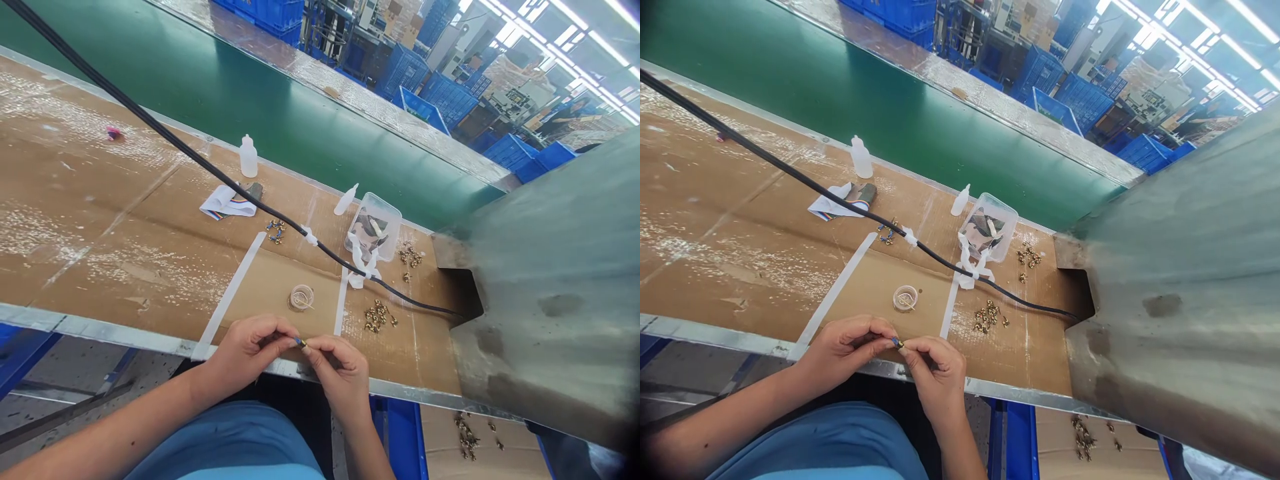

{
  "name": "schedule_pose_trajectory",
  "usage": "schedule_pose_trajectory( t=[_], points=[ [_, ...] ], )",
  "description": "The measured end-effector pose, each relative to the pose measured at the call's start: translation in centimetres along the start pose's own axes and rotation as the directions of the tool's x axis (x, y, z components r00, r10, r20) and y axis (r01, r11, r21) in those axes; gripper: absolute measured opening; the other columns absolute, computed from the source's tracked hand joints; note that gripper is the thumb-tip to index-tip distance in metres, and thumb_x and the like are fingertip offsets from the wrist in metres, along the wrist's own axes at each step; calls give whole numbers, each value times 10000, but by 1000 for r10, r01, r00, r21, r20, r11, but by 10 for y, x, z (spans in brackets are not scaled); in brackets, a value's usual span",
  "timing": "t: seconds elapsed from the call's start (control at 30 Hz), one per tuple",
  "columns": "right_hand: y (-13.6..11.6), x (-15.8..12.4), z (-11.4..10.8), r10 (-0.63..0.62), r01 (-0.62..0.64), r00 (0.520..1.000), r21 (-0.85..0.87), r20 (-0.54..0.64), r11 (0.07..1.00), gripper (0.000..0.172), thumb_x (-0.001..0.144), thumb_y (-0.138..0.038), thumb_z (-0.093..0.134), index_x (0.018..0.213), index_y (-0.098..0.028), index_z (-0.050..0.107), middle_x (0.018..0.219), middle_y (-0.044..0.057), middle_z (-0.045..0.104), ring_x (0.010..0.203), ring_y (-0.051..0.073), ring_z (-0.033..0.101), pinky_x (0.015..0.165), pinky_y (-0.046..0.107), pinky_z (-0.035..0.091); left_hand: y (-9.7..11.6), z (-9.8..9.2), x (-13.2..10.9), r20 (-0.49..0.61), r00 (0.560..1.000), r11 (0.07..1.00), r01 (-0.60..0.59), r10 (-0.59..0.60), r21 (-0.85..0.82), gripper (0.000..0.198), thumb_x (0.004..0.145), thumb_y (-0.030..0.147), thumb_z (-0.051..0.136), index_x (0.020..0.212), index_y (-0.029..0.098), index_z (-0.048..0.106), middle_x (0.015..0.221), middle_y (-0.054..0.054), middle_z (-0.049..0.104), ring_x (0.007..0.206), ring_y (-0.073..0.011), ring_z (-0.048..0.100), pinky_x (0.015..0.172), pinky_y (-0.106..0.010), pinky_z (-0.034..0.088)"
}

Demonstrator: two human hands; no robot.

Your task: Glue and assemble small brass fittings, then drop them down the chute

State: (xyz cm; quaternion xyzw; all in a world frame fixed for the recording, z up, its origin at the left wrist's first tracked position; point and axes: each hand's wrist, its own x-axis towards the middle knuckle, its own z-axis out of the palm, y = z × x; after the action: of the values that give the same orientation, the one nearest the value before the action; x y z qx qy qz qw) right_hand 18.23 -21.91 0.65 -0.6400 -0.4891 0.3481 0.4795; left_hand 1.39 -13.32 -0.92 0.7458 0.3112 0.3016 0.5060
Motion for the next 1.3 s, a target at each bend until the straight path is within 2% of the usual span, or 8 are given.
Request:
schedule_pose_trajectory(
  t=[0.2, 0.37, 0.53, 0.67, 0.87, 1.1, 1.3],
  points=[
    [2, -3, 2, 7, -7, 1000, 37, -11, 999, 76, 830, -190, 663, 823, -227, 730, 782, 7, 713, 736, 152, 638, 684, 238, 478, -1, 0, -1, 5, 999, 999, -34, 34, 3, 149, 876, 154, 577, 976, 223, 664, 906, 12, 704, 836, -122, 650, 770, -192, 494],
    [4, -2, 3, -76, 78, 997, 83, -32, 993, 123, 833, -152, 658, 853, -249, 731, 820, -2, 724, 769, 144, 652, 716, 228, 494, 1, 0, 2, 3, 998, 998, -66, 66, 10, 156, 875, 141, 577, 976, 213, 671, 908, 7, 707, 833, -118, 652, 769, -186, 493],
    [5, -1, 3, -81, 85, 996, 85, -48, 993, 124, 829, -149, 661, 861, -247, 729, 827, -1, 719, 778, 143, 647, 723, 227, 493, 1, -1, 1, 62, 995, 997, -76, 75, 15, 173, 893, 132, 548, 983, 217, 669, 883, 11, 697, 818, -110, 637, 751, -180, 474],
    [2, -2, 3, 17, -16, 999, 71, -27, 997, 74, 831, -209, 656, 812, -209, 727, 746, 13, 686, 699, 143, 611, 638, 230, 464, 0, 0, 1, 98, 991, 995, -94, 92, 16, 168, 910, 133, 514, 958, 208, 656, 852, 6, 675, 799, -113, 615, 739, -196, 454],
    [3, -5, 6, 253, -252, 967, 207, 24, 945, 159, 802, -314, 681, 790, -161, 720, 693, 35, 664, 615, 131, 552, 559, 228, 424, 3, -1, 2, 138, 987, 996, -87, 85, 12, 159, 919, 137, 490, 896, 187, 640, 802, 0, 647, 758, -117, 590, 704, -207, 433],
    [-1, -3, 6, 303, -309, 951, 257, 64, 916, 171, 779, -306, 695, 752, -139, 715, 639, 24, 633, 559, 103, 499, 527, 213, 388, 4, -3, 2, 167, 981, 995, -95, 96, -13, 172, 923, 127, 476, 887, 186, 634, 799, 2, 644, 760, -111, 591, 707, -198, 430],
    [-8, -1, 4, 380, -399, 917, 302, 122, 866, 190, 749, -314, 714, 729, -125, 700, 607, 15, 621, 540, 96, 499, 517, 205, 390, 3, -1, 0, 148, 984, 994, -103, 99, 19, 162, 922, 129, 479, 872, 173, 626, 782, -3, 631, 739, -113, 580, 686, -199, 424]
  ],
)
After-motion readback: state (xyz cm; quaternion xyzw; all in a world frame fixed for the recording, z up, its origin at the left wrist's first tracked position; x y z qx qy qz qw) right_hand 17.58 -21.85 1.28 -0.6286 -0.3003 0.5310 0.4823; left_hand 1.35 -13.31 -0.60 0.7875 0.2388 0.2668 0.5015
